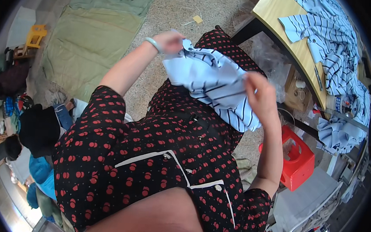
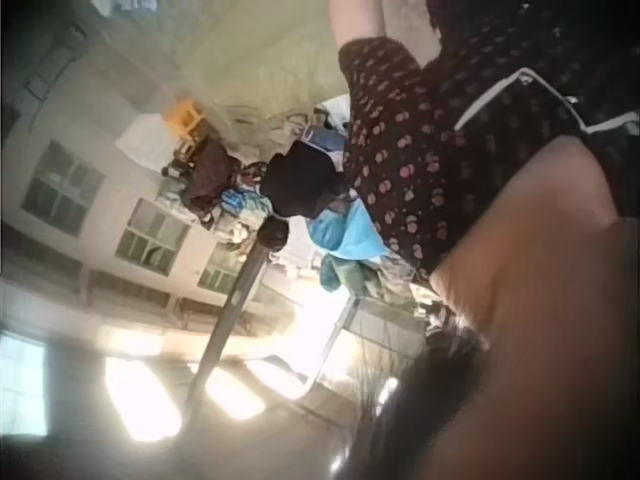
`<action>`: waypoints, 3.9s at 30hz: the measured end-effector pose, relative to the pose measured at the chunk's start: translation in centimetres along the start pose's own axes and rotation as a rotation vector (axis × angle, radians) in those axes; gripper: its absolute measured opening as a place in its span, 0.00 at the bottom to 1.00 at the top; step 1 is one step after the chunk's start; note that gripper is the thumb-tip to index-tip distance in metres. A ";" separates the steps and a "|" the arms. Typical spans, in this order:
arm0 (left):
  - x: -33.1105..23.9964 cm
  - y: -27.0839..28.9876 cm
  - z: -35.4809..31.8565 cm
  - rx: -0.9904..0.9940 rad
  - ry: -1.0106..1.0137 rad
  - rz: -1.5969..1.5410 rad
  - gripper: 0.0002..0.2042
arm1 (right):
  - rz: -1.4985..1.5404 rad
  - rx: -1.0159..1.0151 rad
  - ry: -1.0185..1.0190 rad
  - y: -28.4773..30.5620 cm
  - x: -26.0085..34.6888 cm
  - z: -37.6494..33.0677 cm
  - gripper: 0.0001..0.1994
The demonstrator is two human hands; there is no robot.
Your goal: Inspecting a striped shirt for loose threads, trimming them with scissors, and folding the garment.
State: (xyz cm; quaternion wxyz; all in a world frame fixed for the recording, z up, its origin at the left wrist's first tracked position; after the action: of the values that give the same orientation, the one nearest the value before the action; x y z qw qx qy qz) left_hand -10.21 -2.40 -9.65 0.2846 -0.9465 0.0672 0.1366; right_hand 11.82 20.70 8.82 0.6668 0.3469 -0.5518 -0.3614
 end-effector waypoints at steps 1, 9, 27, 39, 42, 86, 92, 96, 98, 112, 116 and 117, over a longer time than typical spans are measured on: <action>-0.7 -1.1 -1.7 0.138 -0.048 -0.022 0.07 | 0.011 -0.083 -0.087 0.0 -0.2 0.9 0.07; -0.3 -9.4 -7.5 0.385 -0.136 0.147 0.07 | 0.294 0.293 0.572 -8.0 9.2 0.8 0.08; 9.0 -9.5 -9.8 0.056 -0.354 -0.094 0.06 | 0.294 -0.134 -0.184 -9.0 4.0 2.3 0.06; 11.1 -9.3 -8.1 0.000 -0.395 -0.348 0.08 | 0.285 -0.196 -0.297 -11.1 3.8 1.9 0.07; 11.3 -9.2 -8.0 0.015 -0.380 -0.376 0.08 | 0.263 -0.207 -0.272 -11.3 3.7 1.8 0.09; 11.1 -8.9 -9.4 -0.370 -1.211 1.182 0.06 | 0.112 -0.231 -0.117 -14.0 4.0 2.2 0.07; 11.3 -8.4 -9.1 -0.427 -1.168 1.128 0.06 | 0.213 -0.283 -0.131 -14.5 3.5 2.6 0.07; 11.1 -8.4 -9.4 -0.435 -1.220 1.113 0.06 | 0.280 -0.283 -0.109 -14.3 3.7 3.2 0.06; 10.9 -8.4 -9.7 -0.472 -1.251 1.110 0.05 | 0.320 -0.280 -0.108 -14.2 3.9 3.4 0.06; 9.4 -5.7 -10.6 -0.313 -1.058 1.052 0.06 | 0.416 -0.072 -0.101 -13.7 4.3 3.5 0.07; 8.4 -5.6 -12.0 -0.208 -0.899 1.098 0.08 | 0.565 0.176 -0.350 -12.7 4.4 4.0 0.09; 8.2 -5.7 -12.4 -0.204 -0.899 1.101 0.08 | 0.618 0.184 -0.367 -12.9 4.3 4.1 0.10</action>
State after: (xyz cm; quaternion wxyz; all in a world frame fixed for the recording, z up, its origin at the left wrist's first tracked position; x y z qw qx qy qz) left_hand 1.53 -4.97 0.76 0.0847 -0.6494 0.3978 0.6425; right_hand 7.03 10.28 0.44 0.6004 0.1517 -0.7711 -0.1480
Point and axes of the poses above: each hand's wrist, its own z-axis towards the middle knuckle, its own y-axis out of the back of the hand, x = y × z, the point moved 1 cm from there along z, towards the middle knuckle, and after that the axes turned 7 degrees about -z, right-handed, at the moved point
